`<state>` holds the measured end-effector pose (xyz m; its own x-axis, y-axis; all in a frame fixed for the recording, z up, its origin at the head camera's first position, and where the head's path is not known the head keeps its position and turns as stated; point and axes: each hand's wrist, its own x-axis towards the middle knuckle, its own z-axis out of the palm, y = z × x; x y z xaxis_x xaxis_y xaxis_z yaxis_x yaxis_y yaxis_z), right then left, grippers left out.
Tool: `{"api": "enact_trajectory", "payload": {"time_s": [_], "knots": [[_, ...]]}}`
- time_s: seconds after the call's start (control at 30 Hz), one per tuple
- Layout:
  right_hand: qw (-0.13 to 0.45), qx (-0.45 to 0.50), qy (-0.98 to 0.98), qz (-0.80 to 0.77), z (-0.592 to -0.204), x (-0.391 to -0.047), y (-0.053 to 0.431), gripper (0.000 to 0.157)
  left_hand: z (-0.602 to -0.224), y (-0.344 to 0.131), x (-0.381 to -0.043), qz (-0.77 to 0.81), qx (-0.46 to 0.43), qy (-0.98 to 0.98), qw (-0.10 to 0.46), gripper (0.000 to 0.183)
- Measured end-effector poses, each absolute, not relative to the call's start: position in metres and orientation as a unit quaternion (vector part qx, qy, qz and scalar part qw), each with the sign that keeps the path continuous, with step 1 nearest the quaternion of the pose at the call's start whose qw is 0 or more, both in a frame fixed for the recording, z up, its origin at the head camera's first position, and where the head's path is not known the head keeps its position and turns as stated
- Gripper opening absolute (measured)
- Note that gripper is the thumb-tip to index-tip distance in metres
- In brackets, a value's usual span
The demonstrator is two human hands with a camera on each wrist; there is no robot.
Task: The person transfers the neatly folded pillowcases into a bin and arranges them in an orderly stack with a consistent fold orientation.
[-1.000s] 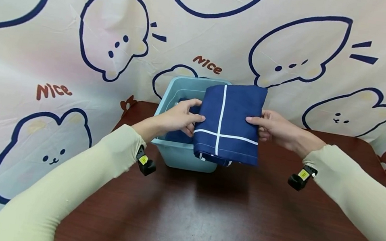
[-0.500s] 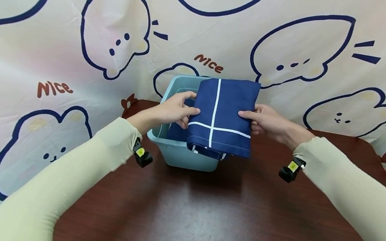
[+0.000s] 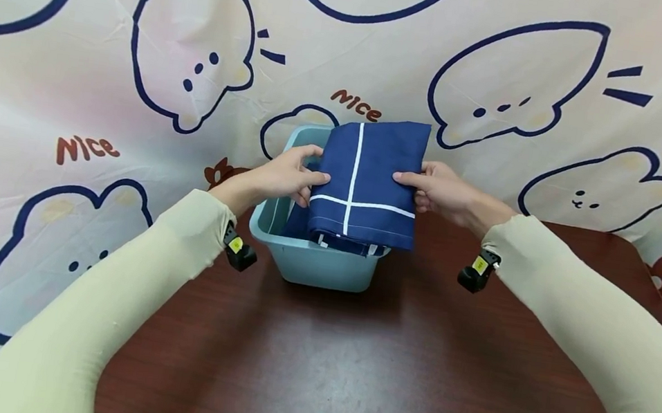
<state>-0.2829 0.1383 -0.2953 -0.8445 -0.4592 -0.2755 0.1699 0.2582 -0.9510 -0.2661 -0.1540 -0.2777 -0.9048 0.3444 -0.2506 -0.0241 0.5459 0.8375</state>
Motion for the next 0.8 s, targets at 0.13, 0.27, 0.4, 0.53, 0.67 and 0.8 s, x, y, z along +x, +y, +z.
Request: {"api": "enact_trajectory", "payload": {"time_s": [0.13,0.27,0.4,0.53,0.67,0.8], "knots": [[0.256,-0.096,0.745,-0.609,-0.292,-0.286,0.131,0.043,-0.278,-0.16,-0.27,0.465,0.088,0.861,0.184,0.062],[0.249,-0.094,0.734,-0.624,-0.289,-0.287,0.126,0.044,-0.276,-0.165,-0.272,0.457,0.091,0.869,0.167,0.063],[0.246,-0.095,0.73,-0.631,-0.287,-0.288,0.123,0.044,-0.275,-0.168,-0.275,0.449,0.09,0.875,0.156,0.061],[0.246,-0.104,0.734,-0.624,-0.286,-0.289,0.119,0.044,-0.276,-0.17,-0.277,0.444,0.085,0.88,0.145,0.058],[0.243,-0.104,0.746,-0.611,-0.288,-0.293,0.114,0.048,-0.278,-0.172,-0.279,0.434,0.082,0.887,0.139,0.058],[0.241,-0.091,0.759,-0.597,-0.291,-0.295,0.108,0.05,-0.282,-0.175,-0.282,0.408,0.082,0.899,0.139,0.06]]}}
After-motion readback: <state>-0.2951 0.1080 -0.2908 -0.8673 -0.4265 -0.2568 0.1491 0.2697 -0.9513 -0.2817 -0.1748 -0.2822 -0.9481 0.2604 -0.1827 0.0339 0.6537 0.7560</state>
